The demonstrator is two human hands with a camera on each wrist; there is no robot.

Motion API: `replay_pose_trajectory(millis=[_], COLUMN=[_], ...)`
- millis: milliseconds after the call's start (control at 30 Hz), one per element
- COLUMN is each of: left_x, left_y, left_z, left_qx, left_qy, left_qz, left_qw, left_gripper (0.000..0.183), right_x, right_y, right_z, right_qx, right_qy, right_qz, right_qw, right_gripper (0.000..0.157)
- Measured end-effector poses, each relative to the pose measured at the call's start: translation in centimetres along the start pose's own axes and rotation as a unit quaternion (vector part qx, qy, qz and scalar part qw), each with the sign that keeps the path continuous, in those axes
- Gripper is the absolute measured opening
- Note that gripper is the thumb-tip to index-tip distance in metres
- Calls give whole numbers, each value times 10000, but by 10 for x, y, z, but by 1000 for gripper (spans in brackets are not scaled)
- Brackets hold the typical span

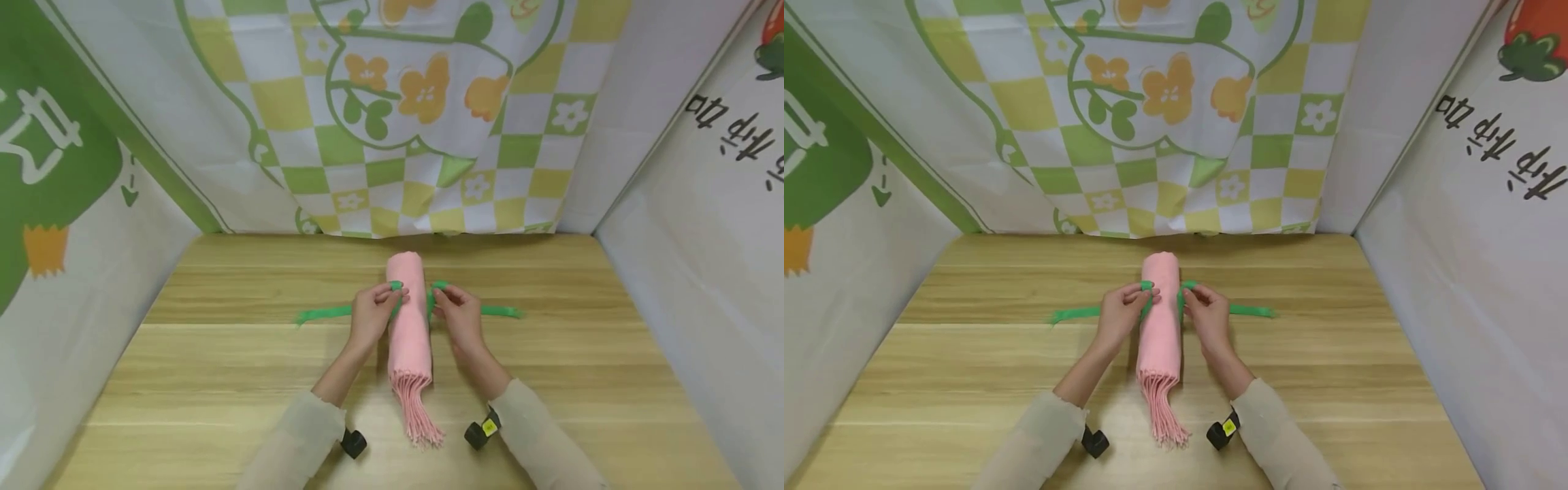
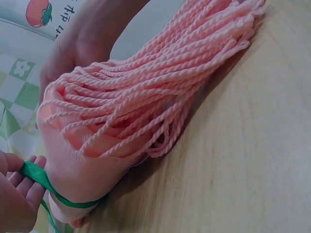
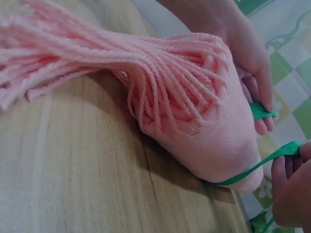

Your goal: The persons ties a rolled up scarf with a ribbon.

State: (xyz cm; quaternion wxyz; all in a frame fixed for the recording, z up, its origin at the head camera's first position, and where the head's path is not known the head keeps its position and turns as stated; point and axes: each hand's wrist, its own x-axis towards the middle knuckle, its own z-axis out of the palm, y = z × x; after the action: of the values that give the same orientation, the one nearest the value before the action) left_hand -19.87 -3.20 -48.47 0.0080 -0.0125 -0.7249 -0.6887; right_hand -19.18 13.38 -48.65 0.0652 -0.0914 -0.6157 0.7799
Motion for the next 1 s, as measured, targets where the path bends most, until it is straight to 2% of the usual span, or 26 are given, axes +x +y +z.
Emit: replay_pose_trajectory(millis=[100, 200, 333, 467, 600, 800, 1000], left_x=[3, 5, 6, 7, 10, 12, 15], left_y=[2, 2, 4, 6, 8, 10, 13], left_z=[-2, -3, -3, -3, -3, -2, -3], left_qx=[89, 218, 393, 522, 626, 1246, 1580], left_qy=[-83, -249, -457, -562, -659, -689, -984], left_qz=[100, 87, 60, 163, 319, 615, 867], left_qw=[9999, 9994, 9982, 9969, 9953, 9879, 9787], left_gripper=[28, 27, 25, 21, 18, 16, 19], right_x=[3, 5, 5, 6, 10, 12, 13], right_y=[0, 1, 1, -3, -3, -4, -7], right_z=[3, 5, 5, 7, 8, 8, 10], right_qx=[-92, -177, -384, -741, -1187, -1678, -1918], right_qy=[-97, -174, -364, -589, -694, -1007, -1241], right_qz=[-150, -56, -13, -276, -601, -1023, -1344], right_qw=[9998, 9997, 9986, 9951, 9887, 9753, 9642], right_gripper=[17, 9, 17, 23, 20, 17, 16])
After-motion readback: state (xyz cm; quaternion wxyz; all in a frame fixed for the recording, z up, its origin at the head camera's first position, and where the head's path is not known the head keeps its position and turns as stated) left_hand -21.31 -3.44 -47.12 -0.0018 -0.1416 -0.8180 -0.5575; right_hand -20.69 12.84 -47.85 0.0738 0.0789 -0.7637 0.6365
